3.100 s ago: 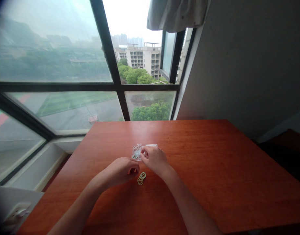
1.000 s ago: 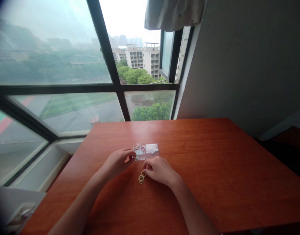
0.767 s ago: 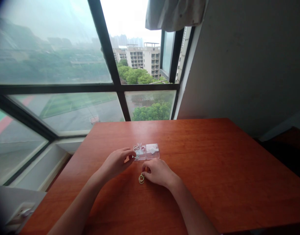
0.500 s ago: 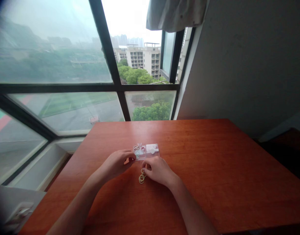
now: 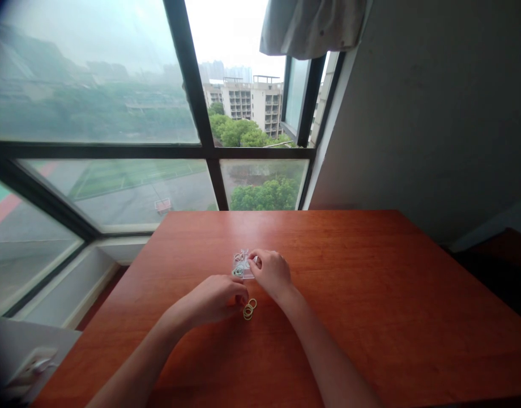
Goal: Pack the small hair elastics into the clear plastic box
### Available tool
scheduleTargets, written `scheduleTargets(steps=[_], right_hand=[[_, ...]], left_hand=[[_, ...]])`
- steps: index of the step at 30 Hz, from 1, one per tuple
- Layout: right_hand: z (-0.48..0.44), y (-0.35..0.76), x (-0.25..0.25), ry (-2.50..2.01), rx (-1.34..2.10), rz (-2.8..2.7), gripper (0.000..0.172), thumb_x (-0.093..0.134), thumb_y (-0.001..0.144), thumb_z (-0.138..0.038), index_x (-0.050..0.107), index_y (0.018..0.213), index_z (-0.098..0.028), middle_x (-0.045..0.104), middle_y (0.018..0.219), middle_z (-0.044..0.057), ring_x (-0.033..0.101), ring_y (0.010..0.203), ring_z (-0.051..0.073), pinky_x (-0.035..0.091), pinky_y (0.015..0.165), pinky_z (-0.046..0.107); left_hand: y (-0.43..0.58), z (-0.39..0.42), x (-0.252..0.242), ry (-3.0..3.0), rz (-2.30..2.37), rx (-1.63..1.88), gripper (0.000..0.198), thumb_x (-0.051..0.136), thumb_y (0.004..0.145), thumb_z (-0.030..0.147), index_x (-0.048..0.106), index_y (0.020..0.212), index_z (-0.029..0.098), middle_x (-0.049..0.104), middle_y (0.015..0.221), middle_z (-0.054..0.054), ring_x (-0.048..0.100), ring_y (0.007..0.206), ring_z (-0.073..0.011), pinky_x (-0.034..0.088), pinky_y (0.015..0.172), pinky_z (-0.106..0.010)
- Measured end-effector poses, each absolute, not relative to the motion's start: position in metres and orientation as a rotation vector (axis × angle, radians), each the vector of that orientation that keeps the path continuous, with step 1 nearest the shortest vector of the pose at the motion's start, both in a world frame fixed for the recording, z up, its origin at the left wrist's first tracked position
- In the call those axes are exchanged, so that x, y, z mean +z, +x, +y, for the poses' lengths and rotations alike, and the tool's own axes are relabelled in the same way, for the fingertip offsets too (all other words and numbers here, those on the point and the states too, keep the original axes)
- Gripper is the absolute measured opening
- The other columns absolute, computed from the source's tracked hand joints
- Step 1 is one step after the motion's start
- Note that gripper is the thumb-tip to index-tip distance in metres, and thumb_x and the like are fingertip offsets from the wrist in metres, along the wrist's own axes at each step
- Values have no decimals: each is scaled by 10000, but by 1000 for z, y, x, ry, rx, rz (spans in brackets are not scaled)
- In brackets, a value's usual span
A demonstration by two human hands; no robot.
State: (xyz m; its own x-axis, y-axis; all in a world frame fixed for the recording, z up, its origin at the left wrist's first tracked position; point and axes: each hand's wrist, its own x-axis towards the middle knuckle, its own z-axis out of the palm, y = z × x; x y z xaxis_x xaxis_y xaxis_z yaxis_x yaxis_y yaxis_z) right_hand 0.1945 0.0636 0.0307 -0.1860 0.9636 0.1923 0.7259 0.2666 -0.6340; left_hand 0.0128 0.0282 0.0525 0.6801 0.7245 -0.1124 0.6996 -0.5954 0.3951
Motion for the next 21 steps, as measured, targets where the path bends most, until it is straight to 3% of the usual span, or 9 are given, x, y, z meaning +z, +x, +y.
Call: scheduleTargets(steps=[6, 14, 21], right_hand=[[63, 194, 22, -1530, 526, -1982, 113, 602, 820, -269, 703, 863, -244, 653, 659, -10, 574, 659, 141, 377, 640, 218], [58, 209, 17, -1501, 557, -1953, 108, 592, 805, -261, 691, 835, -230, 573, 583, -35, 503, 560, 122, 323, 569, 220], [53, 219, 17, -1493, 599, -1964, 105, 572, 808, -259, 670, 800, -220, 528, 551, -44, 475, 529, 111, 304, 551, 215]], left_hand=[[15, 25, 55, 2472, 1035, 77, 121, 606, 759, 173, 694, 811, 238, 702, 806, 19, 628, 692, -142, 377, 608, -215], [21, 23, 48, 2577, 1006, 46, 174, 563, 745, 119, 677, 732, 249, 672, 730, 35, 562, 611, -132, 310, 549, -237], [21, 26, 51, 2453, 1009, 173, 174, 568, 733, 96, 662, 787, 231, 669, 793, 29, 579, 669, -114, 354, 586, -193]])
